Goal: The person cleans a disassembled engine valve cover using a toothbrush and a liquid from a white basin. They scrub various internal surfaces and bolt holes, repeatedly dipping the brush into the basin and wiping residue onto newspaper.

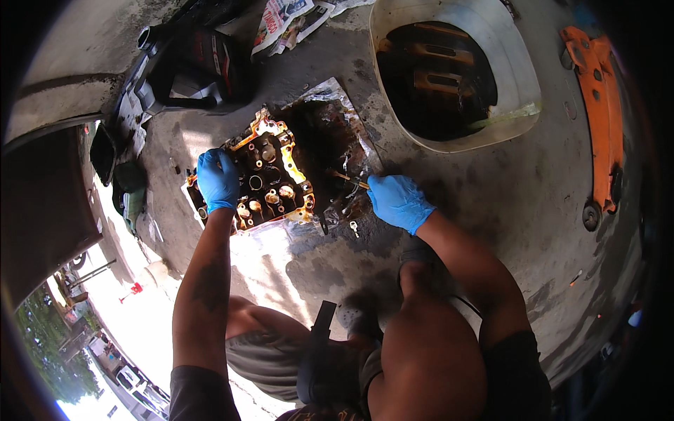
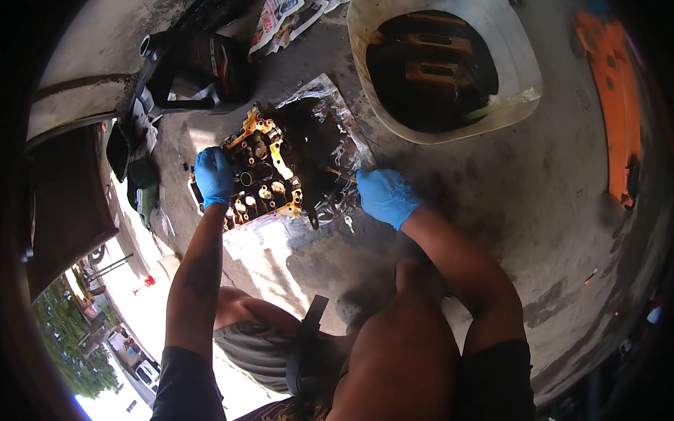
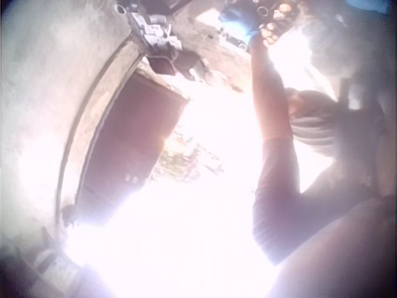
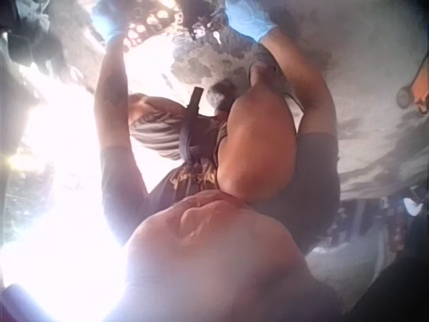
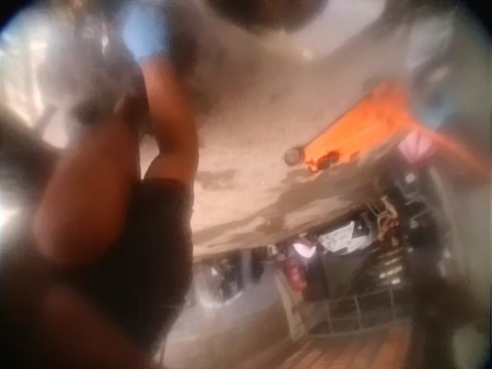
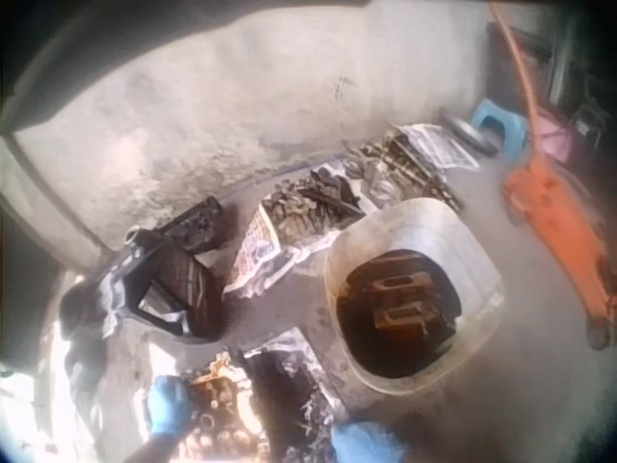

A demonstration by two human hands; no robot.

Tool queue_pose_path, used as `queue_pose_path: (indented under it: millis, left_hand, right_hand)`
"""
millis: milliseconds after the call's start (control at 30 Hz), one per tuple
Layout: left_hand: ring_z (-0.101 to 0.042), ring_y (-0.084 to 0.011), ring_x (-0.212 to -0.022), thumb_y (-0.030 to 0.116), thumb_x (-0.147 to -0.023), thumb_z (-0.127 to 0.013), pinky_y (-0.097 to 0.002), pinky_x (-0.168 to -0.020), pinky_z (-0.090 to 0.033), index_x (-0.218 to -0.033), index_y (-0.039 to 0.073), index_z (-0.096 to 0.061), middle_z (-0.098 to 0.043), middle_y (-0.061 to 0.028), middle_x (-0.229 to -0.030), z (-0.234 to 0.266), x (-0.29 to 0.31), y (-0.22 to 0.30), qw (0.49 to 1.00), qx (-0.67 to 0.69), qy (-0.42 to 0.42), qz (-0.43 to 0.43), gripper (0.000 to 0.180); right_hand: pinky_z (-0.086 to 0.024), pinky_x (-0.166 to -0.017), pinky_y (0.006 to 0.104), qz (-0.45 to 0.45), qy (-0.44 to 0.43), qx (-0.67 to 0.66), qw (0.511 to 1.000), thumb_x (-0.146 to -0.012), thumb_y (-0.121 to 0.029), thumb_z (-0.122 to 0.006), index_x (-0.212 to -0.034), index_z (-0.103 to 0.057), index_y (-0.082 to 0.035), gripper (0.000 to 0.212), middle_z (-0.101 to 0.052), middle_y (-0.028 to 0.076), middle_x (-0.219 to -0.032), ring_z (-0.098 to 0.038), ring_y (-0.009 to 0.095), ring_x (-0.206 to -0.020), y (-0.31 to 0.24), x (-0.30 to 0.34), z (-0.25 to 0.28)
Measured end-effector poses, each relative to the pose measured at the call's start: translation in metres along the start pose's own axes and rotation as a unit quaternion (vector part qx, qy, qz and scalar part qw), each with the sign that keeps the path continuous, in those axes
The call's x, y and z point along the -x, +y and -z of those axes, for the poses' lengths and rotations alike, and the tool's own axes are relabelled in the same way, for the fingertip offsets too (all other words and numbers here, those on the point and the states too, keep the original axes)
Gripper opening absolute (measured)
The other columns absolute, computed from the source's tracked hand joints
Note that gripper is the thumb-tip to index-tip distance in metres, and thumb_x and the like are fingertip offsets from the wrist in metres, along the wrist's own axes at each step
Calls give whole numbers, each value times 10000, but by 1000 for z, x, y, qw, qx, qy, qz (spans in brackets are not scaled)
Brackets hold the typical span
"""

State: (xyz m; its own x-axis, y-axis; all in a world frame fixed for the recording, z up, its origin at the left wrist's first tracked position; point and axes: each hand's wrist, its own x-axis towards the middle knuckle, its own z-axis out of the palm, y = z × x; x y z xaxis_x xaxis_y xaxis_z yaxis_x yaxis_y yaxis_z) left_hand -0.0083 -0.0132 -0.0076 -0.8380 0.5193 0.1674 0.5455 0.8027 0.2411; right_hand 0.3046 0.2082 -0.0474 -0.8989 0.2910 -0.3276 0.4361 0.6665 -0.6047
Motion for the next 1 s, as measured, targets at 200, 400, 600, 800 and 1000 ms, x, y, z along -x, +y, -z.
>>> queue_pose_path:
  millis: [200, 400, 600, 800, 1000]
  left_hand:
    - [-634, -390, -862, 183, -919, -559, -446, -790, -496, -890, 24, -699, -672, -207, -898, 4, -2, 4, 1000, -11, -8, -13, 213]
    - [-643, -372, -853, 214, -931, -548, -434, -782, -495, -922, 25, -701, -680, -199, -889, 4, -2, 3, 1000, 3, -9, 7, 243]
    - [-635, -384, -791, 215, -942, -550, -442, -731, -491, -880, 26, -680, -664, -202, -853, 4, -2, 2, 1000, -15, -7, -18, 238]
    - [-632, -385, -808, 215, -946, -547, -455, -726, -485, -874, 25, -671, -656, -204, -849, 3, -1, 3, 1000, -23, 3, -15, 237]
    - [-634, -379, -809, 214, -946, -547, -450, -731, -487, -891, 27, -679, -659, -203, -857, 3, -1, 2, 1000, 3, 3, -7, 235]
  right_hand:
    - [-517, -807, 537, -72, -5, -331, 941, -870, -89, -522, -1060, -688, -9, 264, -671, 285, -900, -654, 465, -879, -42, 1, -43]
    - [-513, -743, 519, -48, 34, -356, 933, -841, -30, -514, -937, -598, 26, 140, -647, 288, -812, -656, 462, -835, -80, 24, -57]
    - [-475, -647, 507, -60, 23, -392, 918, -854, -19, -544, -955, -555, 17, 107, -625, 257, -768, -622, 454, -741, -72, 11, -60]
    - [-525, -730, 534, -69, -60, -370, 925, -821, -65, -581, -967, -580, 40, 180, -664, 292, -859, -665, 467, -817, -82, -1, -65]
    - [-523, -805, 519, -43, -52, -363, 930, -822, -37, -550, -1003, -589, 40, 200, -669, 294, -903, -670, 446, -900, -81, 4, -34]
